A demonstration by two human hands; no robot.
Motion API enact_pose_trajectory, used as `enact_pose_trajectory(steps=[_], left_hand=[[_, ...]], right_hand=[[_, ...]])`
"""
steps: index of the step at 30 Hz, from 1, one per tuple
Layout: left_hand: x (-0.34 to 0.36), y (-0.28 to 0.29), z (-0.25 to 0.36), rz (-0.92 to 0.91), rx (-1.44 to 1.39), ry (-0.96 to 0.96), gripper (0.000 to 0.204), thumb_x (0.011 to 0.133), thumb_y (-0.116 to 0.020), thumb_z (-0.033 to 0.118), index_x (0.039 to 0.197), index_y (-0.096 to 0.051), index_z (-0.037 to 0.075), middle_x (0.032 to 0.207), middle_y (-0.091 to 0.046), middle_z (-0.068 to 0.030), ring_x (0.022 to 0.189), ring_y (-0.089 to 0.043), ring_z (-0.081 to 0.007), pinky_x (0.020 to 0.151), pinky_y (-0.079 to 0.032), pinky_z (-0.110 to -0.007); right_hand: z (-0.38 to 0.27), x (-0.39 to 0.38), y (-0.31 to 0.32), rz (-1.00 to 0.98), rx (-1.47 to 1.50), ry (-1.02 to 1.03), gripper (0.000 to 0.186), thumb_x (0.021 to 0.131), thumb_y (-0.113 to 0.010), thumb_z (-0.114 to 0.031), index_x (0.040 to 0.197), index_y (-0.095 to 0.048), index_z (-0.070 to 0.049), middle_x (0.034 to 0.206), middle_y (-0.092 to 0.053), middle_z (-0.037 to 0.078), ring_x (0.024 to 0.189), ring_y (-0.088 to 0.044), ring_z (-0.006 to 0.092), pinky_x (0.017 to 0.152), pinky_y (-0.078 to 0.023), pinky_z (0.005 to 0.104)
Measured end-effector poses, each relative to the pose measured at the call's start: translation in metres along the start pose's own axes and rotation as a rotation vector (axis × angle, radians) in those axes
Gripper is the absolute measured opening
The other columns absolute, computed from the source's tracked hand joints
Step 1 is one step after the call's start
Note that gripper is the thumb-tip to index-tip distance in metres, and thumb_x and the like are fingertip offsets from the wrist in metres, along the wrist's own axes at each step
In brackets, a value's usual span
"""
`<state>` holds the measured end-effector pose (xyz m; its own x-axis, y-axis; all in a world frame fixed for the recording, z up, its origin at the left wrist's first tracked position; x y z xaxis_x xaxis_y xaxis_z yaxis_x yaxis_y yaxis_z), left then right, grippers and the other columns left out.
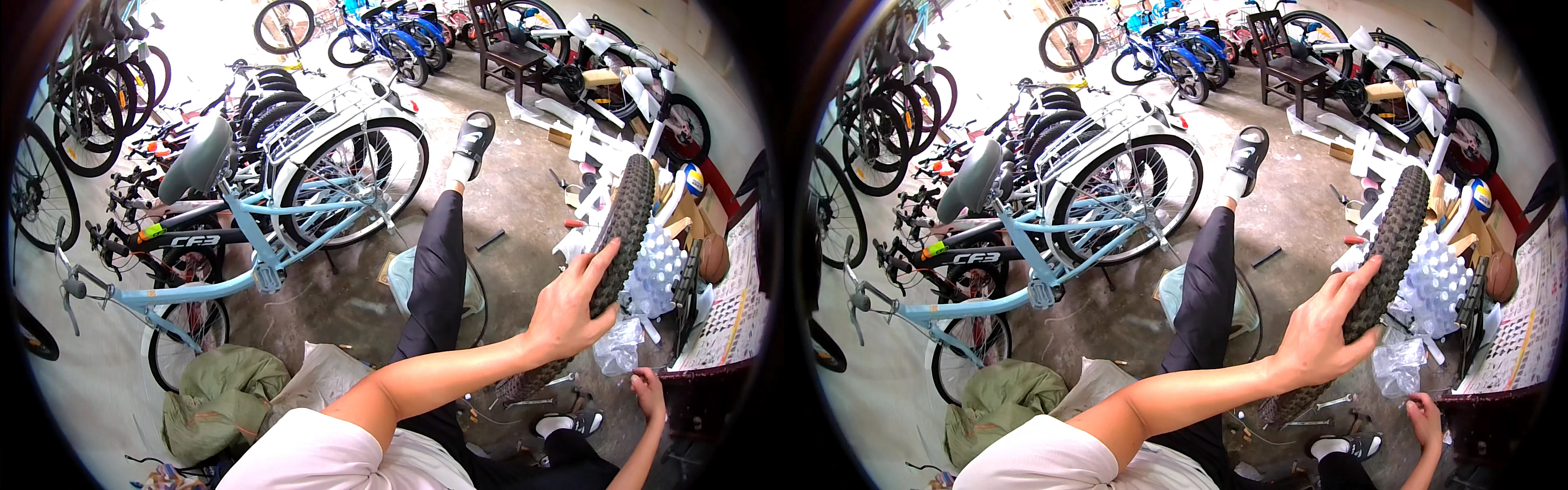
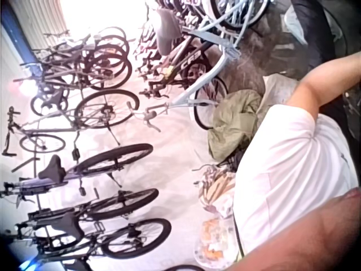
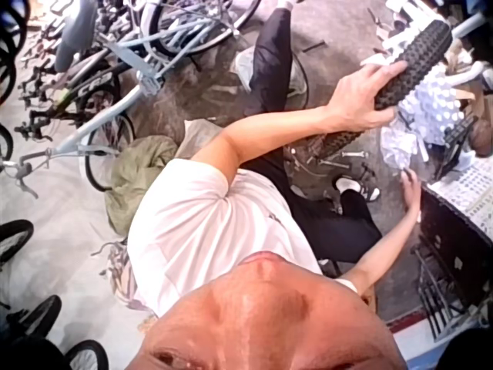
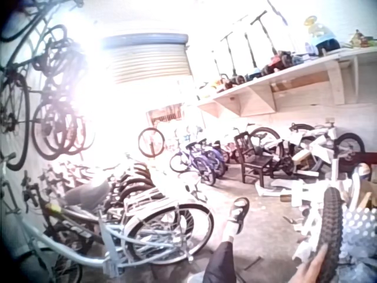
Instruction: The person unscrews and removes a small component from the axle of a bicycle wheel, rotates the wheel, and then picks up a tool to continue working on a different part of the wheel assembly.
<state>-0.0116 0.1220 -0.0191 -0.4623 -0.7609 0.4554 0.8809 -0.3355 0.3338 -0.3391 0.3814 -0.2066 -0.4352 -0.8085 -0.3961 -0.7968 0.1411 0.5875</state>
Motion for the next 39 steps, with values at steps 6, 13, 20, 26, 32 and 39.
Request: enact_pose_trajectory(steps=[6, 13, 20, 26, 32, 39], left_hand=[[0.002, -0.006, 0.000, -0.018, 0.008, 0.026, 0.087, 0.079, -0.075, 0.017, 0.156, -0.035, 0.012, 0.122, -0.057, -0.0217, 0.102, -0.063, -0.0428, 0.086, -0.053, -0.048], [0.004, -0.015, 0.000, 0.000, 0.025, 0.010, 0.089, 0.079, -0.075, 0.017, 0.157, -0.033, 0.012, 0.126, -0.054, -0.0213, 0.106, -0.062, -0.0415, 0.087, -0.052, -0.048], [0.010, -0.019, 0.001, 0.014, 0.033, 0.009, 0.092, 0.079, -0.080, 0.022, 0.157, -0.032, 0.012, 0.122, -0.054, -0.0203, 0.101, -0.061, -0.0397, 0.085, -0.052, -0.047], [0.019, -0.028, 0.000, -0.015, 0.038, 0.042, 0.095, 0.078, -0.081, 0.025, 0.157, -0.031, 0.013, 0.118, -0.054, -0.0196, 0.100, -0.061, -0.0392, 0.083, -0.052, -0.047], [0.029, -0.038, -0.002, -0.016, 0.056, 0.064, 0.094, 0.077, -0.080, 0.025, 0.156, -0.031, 0.013, 0.118, -0.055, -0.0201, 0.102, -0.061, -0.0412, 0.084, -0.052, -0.049], [0.040, -0.034, -0.015, -0.061, 0.074, 0.128, 0.097, 0.074, -0.080, 0.024, 0.156, -0.028, 0.013, 0.120, -0.056, -0.0268, 0.104, -0.062, -0.0461, 0.088, -0.052, -0.052]], right_hand=[[-0.004, -0.001, 0.000, 0.012, 0.015, -0.013, 0.030, 0.093, -0.064, -0.019, 0.117, -0.065, 0.000, 0.089, -0.066, 0.004, 0.078, -0.062, 0.0112, 0.073, -0.049, 0.0265], [0.004, -0.002, 0.002, 0.002, 0.046, -0.012, 0.029, 0.094, -0.064, -0.017, 0.118, -0.065, -0.001, 0.091, -0.065, 0.003, 0.078, -0.060, 0.0102, 0.072, -0.048, 0.0259], [0.011, -0.001, 0.002, -0.018, 0.062, -0.022, 0.029, 0.096, -0.063, -0.017, 0.120, -0.064, -0.002, 0.090, -0.064, 0.001, 0.079, -0.058, 0.0088, 0.071, -0.046, 0.0248], [0.010, 0.000, 0.005, -0.021, 0.082, -0.025, 0.028, 0.096, -0.064, -0.017, 0.120, -0.064, -0.003, 0.093, -0.063, 0.000, 0.079, -0.058, 0.0081, 0.071, -0.046, 0.0238], [0.017, 0.001, 0.006, -0.029, 0.096, -0.016, 0.029, 0.096, -0.064, -0.018, 0.121, -0.064, -0.003, 0.094, -0.064, 0.000, 0.080, -0.058, 0.0085, 0.072, -0.047, 0.0238], [0.006, -0.002, -0.016, -0.014, 0.051, 0.017, 0.027, 0.091, -0.069, -0.010, 0.117, -0.066, -0.004, 0.089, -0.063, 0.000, 0.076, -0.058, 0.0082, 0.070, -0.047, 0.0239]])
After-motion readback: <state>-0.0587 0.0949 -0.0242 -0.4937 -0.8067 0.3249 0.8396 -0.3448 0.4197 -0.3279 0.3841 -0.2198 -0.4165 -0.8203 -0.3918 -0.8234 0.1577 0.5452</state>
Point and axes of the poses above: each hand's wrist, its own x-axis towards the middle knuckle, its own y-axis out of the back of the hand, z = x × y, the point moved 5 cm from there along x, towards the middle knuckle
